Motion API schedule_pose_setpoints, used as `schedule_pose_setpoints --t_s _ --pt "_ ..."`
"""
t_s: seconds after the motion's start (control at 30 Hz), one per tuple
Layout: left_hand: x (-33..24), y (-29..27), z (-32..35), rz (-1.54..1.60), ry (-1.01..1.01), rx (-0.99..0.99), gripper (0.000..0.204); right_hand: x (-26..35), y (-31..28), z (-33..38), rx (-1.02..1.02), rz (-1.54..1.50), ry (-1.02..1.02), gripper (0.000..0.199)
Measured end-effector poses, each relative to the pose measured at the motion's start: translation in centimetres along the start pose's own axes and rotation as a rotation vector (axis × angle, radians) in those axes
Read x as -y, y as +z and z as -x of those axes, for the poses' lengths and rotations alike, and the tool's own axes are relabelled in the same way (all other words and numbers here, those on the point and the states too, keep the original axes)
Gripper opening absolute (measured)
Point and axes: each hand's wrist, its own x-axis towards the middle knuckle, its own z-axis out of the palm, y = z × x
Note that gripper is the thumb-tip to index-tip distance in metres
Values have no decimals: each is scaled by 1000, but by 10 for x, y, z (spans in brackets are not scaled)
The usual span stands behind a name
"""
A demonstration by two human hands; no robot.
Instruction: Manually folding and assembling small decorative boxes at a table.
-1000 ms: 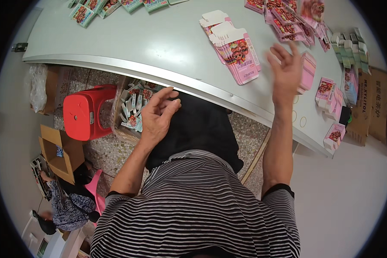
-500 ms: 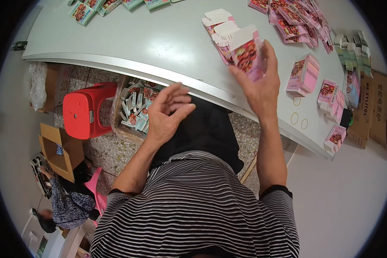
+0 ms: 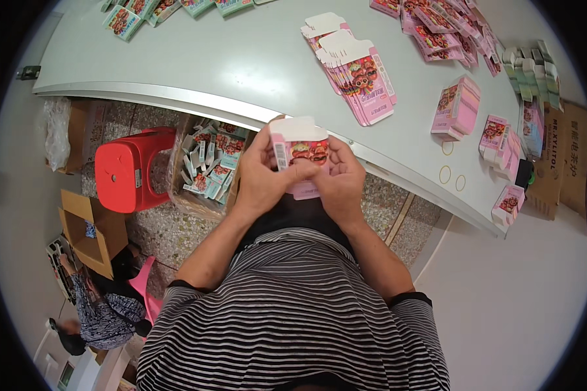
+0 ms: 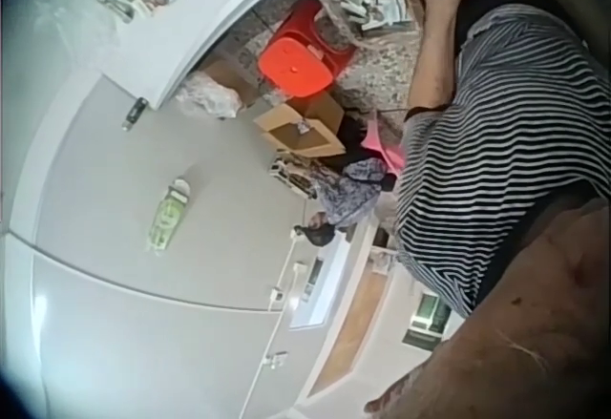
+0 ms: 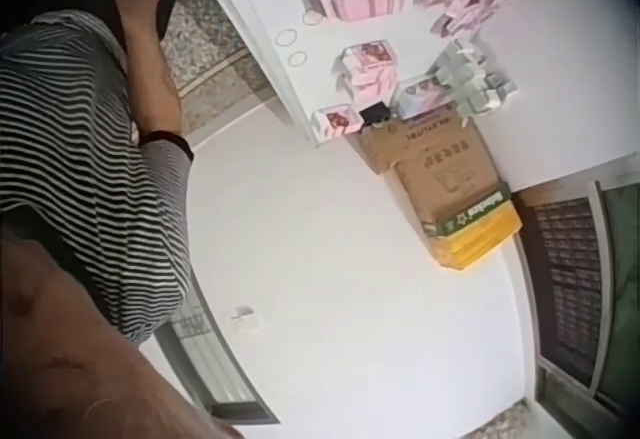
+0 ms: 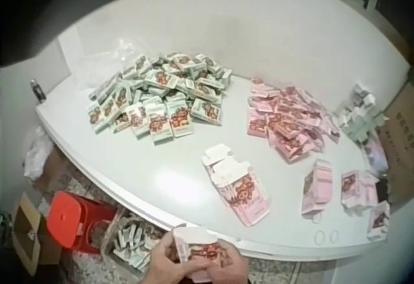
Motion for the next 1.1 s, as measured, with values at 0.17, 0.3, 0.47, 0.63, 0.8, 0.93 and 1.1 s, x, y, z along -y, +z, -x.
schedule_pose_setpoints --t_s 0.17,0.3,0.47,0.63,0.8,0.93,1.1 --pt "14 -7 21 58 65 -120 70 -7 0 2 -36 -4 68 43" --pt "19 -13 26 97 89 -128 70 -16 4 10 -82 8 -2 46" --pt "26 -30 28 44 95 -18 57 -26 -5 9 34 -64 -18 50" --pt "37 -59 33 20 -103 143 52 -41 -24 15 201 -73 145 37" --pt "46 -68 38 -359 -48 208 48 -64 -41 27 282 67 102 19" --pt "41 -48 44 -365 110 56 35 -57 -36 26 228 124 -6 15" --pt "41 -51 45 -241 -77 -17 26 -46 -27 28 122 -141 148 18"
